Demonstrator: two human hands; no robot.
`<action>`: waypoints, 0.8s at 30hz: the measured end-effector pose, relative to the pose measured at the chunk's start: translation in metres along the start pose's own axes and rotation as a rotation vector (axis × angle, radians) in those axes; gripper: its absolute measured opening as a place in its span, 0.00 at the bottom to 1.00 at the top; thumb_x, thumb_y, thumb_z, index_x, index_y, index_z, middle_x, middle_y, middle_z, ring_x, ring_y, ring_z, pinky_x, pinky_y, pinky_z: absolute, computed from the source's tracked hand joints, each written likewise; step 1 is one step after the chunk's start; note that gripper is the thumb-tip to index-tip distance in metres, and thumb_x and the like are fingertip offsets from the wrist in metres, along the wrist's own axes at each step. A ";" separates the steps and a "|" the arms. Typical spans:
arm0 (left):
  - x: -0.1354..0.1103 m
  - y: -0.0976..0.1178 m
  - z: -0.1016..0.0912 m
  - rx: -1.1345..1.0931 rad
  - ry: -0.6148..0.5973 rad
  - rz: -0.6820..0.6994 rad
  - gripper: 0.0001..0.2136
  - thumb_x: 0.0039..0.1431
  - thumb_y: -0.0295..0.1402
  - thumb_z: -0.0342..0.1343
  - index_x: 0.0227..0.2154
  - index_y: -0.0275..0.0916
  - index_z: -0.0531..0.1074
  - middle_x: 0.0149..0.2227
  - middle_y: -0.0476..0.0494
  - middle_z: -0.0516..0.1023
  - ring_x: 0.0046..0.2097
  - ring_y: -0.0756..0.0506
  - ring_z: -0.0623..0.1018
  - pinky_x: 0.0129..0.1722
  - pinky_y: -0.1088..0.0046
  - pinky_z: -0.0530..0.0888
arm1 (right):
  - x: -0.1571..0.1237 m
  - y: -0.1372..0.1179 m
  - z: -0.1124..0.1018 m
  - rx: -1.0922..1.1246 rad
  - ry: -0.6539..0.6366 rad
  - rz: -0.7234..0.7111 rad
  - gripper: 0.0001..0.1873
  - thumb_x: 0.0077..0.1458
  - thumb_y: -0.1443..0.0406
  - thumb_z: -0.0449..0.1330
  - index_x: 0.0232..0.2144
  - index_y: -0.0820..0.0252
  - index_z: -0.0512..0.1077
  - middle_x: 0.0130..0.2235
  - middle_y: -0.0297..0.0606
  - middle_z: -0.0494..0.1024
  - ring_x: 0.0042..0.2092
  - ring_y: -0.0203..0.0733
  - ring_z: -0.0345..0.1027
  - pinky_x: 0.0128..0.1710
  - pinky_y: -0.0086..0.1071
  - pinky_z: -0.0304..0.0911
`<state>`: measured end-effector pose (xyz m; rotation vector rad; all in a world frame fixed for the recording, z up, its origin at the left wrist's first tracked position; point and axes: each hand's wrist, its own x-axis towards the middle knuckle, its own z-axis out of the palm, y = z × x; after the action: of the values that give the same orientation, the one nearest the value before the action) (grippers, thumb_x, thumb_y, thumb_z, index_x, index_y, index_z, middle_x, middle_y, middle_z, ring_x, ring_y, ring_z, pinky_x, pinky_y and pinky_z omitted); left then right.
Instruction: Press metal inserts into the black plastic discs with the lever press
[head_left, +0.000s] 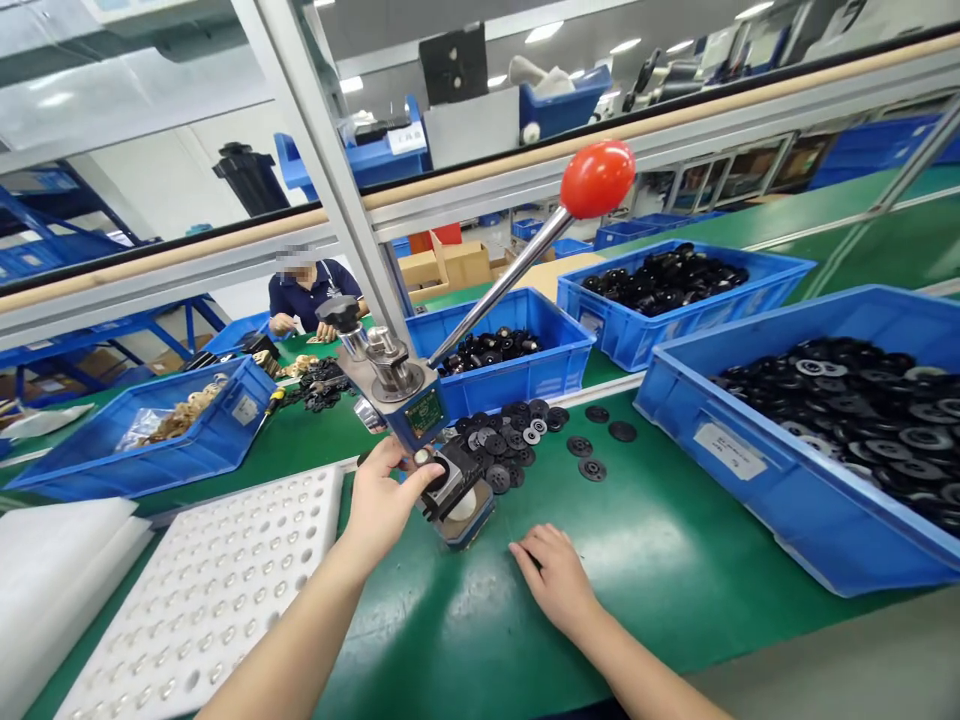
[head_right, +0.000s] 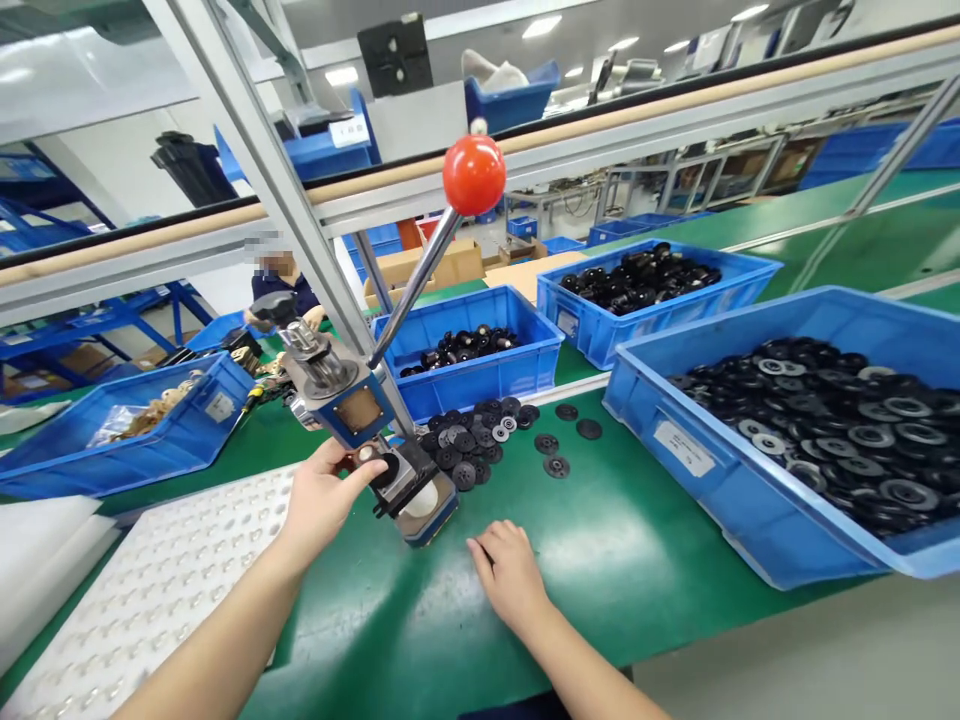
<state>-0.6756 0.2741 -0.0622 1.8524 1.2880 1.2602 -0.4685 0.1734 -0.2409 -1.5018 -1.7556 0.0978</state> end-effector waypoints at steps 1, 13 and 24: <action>0.000 -0.001 0.001 -0.011 -0.026 -0.001 0.09 0.47 0.38 0.67 0.29 0.39 0.78 0.30 0.48 0.80 0.32 0.47 0.75 0.35 0.72 0.71 | 0.000 0.000 0.001 -0.001 0.010 -0.007 0.23 0.68 0.60 0.49 0.24 0.60 0.72 0.28 0.37 0.73 0.31 0.38 0.67 0.34 0.33 0.61; -0.007 -0.004 0.015 -0.182 -0.127 -0.074 0.10 0.53 0.34 0.60 0.36 0.37 0.81 0.38 0.41 0.86 0.40 0.41 0.83 0.41 0.67 0.76 | 0.127 -0.061 -0.133 0.388 0.490 0.008 0.19 0.63 0.49 0.54 0.42 0.56 0.74 0.39 0.41 0.77 0.37 0.41 0.73 0.35 0.36 0.71; -0.006 0.001 0.028 -0.250 -0.094 -0.112 0.08 0.52 0.33 0.59 0.31 0.38 0.81 0.33 0.45 0.85 0.35 0.42 0.82 0.35 0.69 0.78 | 0.240 -0.129 -0.242 0.784 0.406 -0.248 0.07 0.63 0.63 0.56 0.37 0.62 0.70 0.31 0.32 0.71 0.34 0.37 0.75 0.32 0.36 0.71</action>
<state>-0.6500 0.2697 -0.0754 1.6211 1.1131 1.2007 -0.4170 0.2392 0.1134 -0.6717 -1.3244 0.2932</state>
